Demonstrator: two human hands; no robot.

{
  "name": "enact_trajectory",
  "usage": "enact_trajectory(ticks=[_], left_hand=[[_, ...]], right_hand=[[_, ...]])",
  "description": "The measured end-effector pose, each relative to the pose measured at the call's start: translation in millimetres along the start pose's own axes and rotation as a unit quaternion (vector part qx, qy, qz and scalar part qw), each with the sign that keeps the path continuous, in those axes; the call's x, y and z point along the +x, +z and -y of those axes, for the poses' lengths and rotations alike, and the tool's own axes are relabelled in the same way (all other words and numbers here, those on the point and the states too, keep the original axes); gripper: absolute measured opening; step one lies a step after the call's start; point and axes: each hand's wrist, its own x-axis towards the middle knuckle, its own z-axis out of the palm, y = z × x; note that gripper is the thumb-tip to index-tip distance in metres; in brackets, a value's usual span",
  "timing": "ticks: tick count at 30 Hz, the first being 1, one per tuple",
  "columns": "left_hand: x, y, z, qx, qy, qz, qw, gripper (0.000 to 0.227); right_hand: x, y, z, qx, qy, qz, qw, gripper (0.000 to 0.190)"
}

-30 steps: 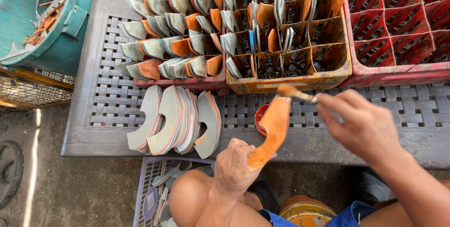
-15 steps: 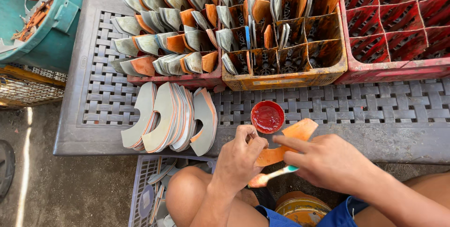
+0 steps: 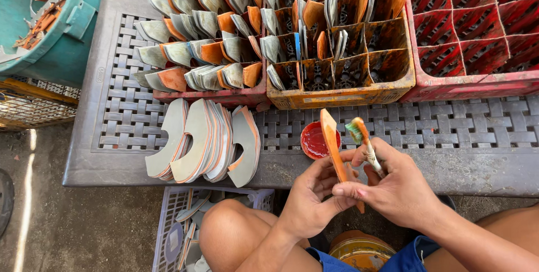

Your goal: The person repeatedly picks up curved wooden pieces, dips a toothbrush into a small red paint container, and applies red paint to the edges and surfaces. Painted pieces are placed into a crate for drying.

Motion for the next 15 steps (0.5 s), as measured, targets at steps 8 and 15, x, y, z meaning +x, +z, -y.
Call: enact_trajectory(ticks=[8,15], left_hand=[[-7,-4,-2,-0.089,-0.055,0.043,0.994,0.062],[-6,-8,-2,-0.165,-0.023,0.095,0.981,0.054]], right_hand=[[2,-9,21,-0.249,-0.139,-0.008,0.958,0.064],[10,-39,32,-0.349,0.045,-0.053,0.935,0.049]])
